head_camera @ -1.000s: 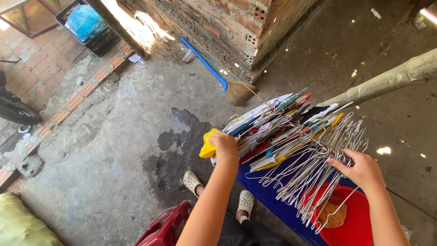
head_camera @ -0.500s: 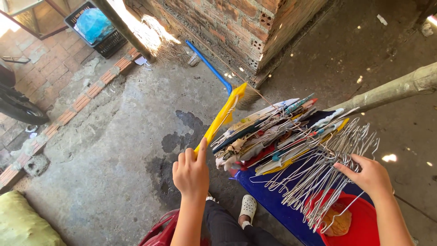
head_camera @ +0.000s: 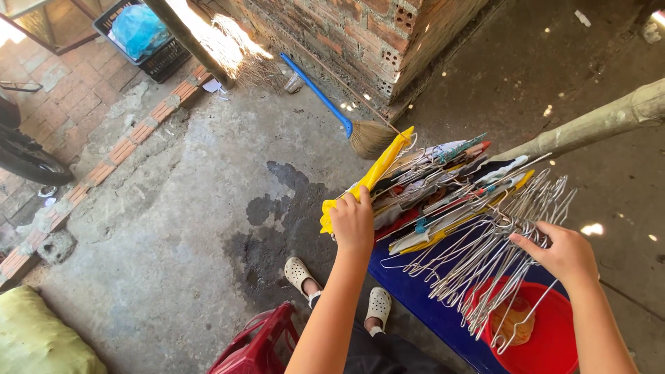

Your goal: The recorder is hanging small yellow clothing items on wire hangers in an outdoor area.

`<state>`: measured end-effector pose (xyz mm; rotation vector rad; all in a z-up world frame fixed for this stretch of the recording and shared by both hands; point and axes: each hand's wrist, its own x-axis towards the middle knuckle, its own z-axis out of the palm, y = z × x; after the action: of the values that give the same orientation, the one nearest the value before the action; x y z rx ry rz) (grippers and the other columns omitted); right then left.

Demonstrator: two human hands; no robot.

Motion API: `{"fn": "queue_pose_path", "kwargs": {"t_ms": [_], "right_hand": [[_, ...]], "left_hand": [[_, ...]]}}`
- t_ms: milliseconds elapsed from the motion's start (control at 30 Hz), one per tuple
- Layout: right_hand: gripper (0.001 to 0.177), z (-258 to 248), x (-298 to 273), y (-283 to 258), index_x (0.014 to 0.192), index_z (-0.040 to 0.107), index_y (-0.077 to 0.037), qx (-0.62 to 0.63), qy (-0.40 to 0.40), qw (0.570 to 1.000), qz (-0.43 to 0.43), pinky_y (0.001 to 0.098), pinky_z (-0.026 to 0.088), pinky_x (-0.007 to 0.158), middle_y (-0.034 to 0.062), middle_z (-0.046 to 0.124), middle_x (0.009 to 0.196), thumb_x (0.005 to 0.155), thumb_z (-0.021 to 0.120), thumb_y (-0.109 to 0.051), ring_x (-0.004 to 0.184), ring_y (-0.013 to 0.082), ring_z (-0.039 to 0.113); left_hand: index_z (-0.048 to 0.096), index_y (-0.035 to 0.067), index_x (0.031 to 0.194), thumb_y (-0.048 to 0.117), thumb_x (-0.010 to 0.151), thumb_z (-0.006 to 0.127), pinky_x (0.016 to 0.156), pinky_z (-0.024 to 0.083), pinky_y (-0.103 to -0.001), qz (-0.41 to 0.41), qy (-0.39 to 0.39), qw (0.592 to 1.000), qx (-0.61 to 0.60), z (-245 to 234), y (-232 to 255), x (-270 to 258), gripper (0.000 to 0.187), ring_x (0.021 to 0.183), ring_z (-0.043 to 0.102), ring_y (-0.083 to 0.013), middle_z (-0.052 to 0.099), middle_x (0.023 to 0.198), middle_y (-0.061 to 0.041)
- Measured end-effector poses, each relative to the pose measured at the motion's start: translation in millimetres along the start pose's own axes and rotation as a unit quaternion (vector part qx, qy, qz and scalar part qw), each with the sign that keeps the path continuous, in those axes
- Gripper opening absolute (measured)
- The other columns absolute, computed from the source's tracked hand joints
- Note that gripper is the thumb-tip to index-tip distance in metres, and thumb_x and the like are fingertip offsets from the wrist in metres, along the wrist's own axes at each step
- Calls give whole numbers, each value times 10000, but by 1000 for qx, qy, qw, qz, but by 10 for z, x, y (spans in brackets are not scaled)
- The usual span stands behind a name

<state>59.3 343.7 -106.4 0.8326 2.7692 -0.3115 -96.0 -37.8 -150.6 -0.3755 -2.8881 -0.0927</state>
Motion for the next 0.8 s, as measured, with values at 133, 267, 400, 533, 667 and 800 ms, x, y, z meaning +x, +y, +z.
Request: {"fn": "queue_pose_path", "kwargs": {"t_ms": [133,267,400,533,667,800], "right_hand": [[842,50,6,42,1271,772,-148,-10,6,1000,-3,428,618,824,161,807,954,729,669,-783,893,312,783],[882,129,23,106,1265,761,-113,-22,31,999,-35,421,616,853,163,797,1038,729,657,-805,947,310,778],[884,111,-3,87,1252,760,-99,-23,38,998,-49,420,612,874,165,795,1050,737,651,-809,959,310,776],[871,147,-25,127,1236,763,-95,-18,38,998,-49,422,606,857,162,787,1066,734,652,-798,965,319,767],[783,181,-57,118,1247,778,-153,52,25,998,7,418,600,828,152,781,999,807,605,-778,918,300,778],[604,245,-106,169,1165,737,-136,173,61,982,-45,385,557,770,72,760,1107,870,593,-643,849,251,733]], "left_hand": [[631,176,1301,232,923,608,786,459,-456,-25,-21,999,6,42,-53,-88,384,924,609,-285,638,963,-82],[485,172,1489,206,917,569,955,398,-535,-40,-111,993,4,-382,29,-45,579,1131,542,-375,556,1269,-186],[388,170,1555,210,902,566,1110,282,-604,23,-87,996,-25,-686,356,-31,678,1375,405,-469,395,1536,-248],[308,196,1608,226,965,589,1199,236,-611,96,-113,985,-92,-1119,801,36,702,1472,354,-456,341,1616,-230],[245,195,1611,384,888,681,1182,210,-608,192,-168,952,-167,-1392,1324,78,866,1483,285,-475,272,1630,-246],[360,183,1610,396,888,681,1231,279,-582,278,-93,927,-236,-1374,1833,12,818,1497,404,-402,423,1601,-199]]}}
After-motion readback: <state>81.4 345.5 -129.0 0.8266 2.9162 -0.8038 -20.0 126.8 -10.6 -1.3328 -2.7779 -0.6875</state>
